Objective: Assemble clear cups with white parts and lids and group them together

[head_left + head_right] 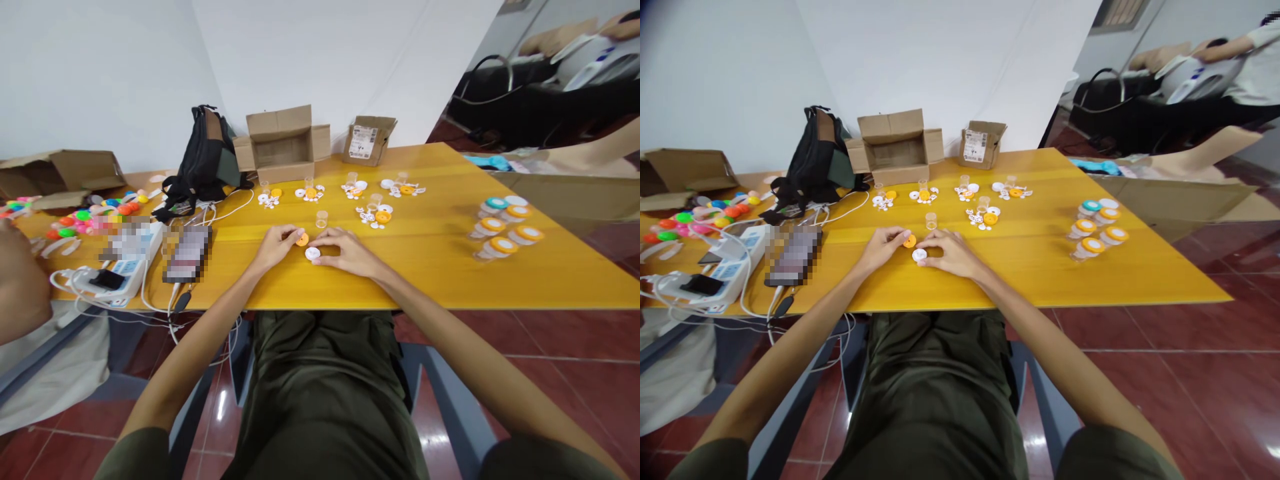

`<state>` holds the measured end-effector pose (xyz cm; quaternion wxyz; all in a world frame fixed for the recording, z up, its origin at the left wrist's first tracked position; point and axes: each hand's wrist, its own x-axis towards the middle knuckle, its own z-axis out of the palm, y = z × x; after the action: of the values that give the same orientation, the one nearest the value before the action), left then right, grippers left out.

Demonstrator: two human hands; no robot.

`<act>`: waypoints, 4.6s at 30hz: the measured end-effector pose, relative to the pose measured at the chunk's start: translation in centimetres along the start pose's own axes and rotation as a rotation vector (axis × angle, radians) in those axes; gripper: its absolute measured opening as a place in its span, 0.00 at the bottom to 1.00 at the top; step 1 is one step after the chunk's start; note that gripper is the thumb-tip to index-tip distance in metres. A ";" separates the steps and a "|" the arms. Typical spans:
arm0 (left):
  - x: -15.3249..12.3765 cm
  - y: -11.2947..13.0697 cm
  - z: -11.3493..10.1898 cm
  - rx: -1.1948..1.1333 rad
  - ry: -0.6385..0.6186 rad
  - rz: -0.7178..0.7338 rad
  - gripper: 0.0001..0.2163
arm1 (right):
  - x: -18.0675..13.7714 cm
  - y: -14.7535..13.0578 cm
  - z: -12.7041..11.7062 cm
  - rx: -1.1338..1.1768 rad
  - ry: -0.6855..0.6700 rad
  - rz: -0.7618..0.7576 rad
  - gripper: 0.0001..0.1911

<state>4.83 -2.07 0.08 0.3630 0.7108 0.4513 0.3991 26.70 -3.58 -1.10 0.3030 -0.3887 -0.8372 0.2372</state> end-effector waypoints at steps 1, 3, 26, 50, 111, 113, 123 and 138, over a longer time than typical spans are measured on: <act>0.0 0.0 0.0 -0.017 0.000 -0.002 0.18 | 0.0 0.0 0.0 0.006 -0.002 -0.001 0.15; 0.1 0.0 0.0 -0.046 -0.001 -0.008 0.18 | -0.1 -0.2 -0.1 0.031 0.003 -0.002 0.15; -0.3 1.1 1.1 -0.238 -0.067 0.005 0.19 | 0.8 -0.9 -0.3 0.466 0.196 0.148 0.28; -1.7 0.9 1.7 0.150 -0.150 0.178 0.17 | 0.1 -1.7 -1.0 0.364 0.123 0.122 0.27; -1.6 0.9 1.4 0.169 -0.196 0.207 0.11 | -0.6 -1.6 -1.9 -0.263 -0.105 -0.237 0.14; -1.6 0.8 1.4 0.170 -0.188 0.208 0.11 | -0.6 -1.7 -1.8 -0.279 -0.105 -0.232 0.13; -1.5 0.7 1.2 0.177 -0.202 0.231 0.09 | -0.4 -1.5 -2.3 -0.254 -0.135 -0.207 0.13; -1.3 0.1 1.2 0.336 -0.142 0.259 0.08 | -0.4 -1.6 -1.6 -0.211 -0.101 -0.164 0.13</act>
<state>5.54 -3.53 -0.63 0.2160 0.8397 0.3897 0.3104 27.20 -4.61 0.94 0.2362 -0.3363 -0.9006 0.1418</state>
